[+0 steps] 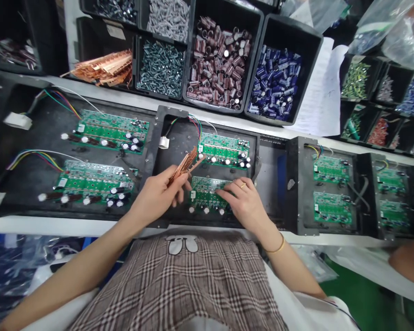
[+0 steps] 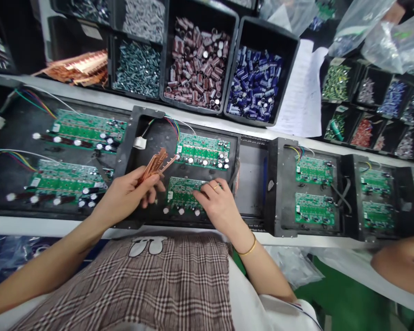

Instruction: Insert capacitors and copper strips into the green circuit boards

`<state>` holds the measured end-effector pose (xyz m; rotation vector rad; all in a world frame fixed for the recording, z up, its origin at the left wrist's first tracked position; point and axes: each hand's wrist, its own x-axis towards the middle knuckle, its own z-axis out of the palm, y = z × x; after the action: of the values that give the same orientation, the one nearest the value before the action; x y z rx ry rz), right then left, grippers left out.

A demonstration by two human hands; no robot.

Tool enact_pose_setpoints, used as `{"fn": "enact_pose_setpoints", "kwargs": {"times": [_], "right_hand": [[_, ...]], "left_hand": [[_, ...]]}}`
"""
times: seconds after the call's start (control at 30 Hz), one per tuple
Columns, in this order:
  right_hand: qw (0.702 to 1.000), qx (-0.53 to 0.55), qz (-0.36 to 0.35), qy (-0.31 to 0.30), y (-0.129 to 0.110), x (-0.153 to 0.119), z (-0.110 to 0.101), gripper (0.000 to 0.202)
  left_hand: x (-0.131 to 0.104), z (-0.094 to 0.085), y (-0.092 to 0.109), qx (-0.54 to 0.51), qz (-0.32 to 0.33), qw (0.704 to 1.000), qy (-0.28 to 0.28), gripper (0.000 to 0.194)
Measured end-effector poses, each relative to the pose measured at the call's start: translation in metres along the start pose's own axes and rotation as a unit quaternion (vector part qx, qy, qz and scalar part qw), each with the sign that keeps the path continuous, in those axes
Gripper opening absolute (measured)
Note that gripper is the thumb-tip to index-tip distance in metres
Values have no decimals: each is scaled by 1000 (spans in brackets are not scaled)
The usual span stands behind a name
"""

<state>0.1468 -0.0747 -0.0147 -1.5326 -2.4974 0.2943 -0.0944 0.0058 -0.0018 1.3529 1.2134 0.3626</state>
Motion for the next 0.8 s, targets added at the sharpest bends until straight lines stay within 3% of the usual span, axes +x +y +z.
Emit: {"fn": "enact_pose_setpoints", "kwargs": {"times": [0.2, 0.3, 0.33, 0.4, 0.5, 0.57, 0.63, 0.73, 0.8], "right_hand": [[999, 18, 43, 1, -2, -3, 3, 30], [981, 143, 124, 33, -11, 5, -5, 22], [962, 219, 154, 57, -16, 10, -8, 23], [894, 385, 196, 118, -29, 20, -13, 27], [788, 537, 223, 201, -43, 29, -19, 7], [770, 540, 237, 244, -47, 25, -22, 10], [825, 457, 230, 241, -45, 14, -23, 15], [951, 239, 155, 121, -41, -3, -15, 27], [987, 122, 99, 46, -40, -9, -3, 32]], "left_hand": [[-11, 6, -8, 49, 14, 999, 6, 36], [-15, 13, -7, 25, 17, 1000, -2, 32], [-17, 17, -5, 13, 20, 1000, -10, 31], [-20, 27, 0, -19, 27, 999, -43, 29], [-24, 38, 10, -79, 41, 992, -84, 32], [-24, 39, 13, -117, 52, 990, -49, 34], [-22, 32, 12, -142, 64, 988, 19, 32], [-17, 15, 5, -152, 79, 979, 107, 23], [-17, 4, -1, -124, 89, 978, 145, 20]]}}
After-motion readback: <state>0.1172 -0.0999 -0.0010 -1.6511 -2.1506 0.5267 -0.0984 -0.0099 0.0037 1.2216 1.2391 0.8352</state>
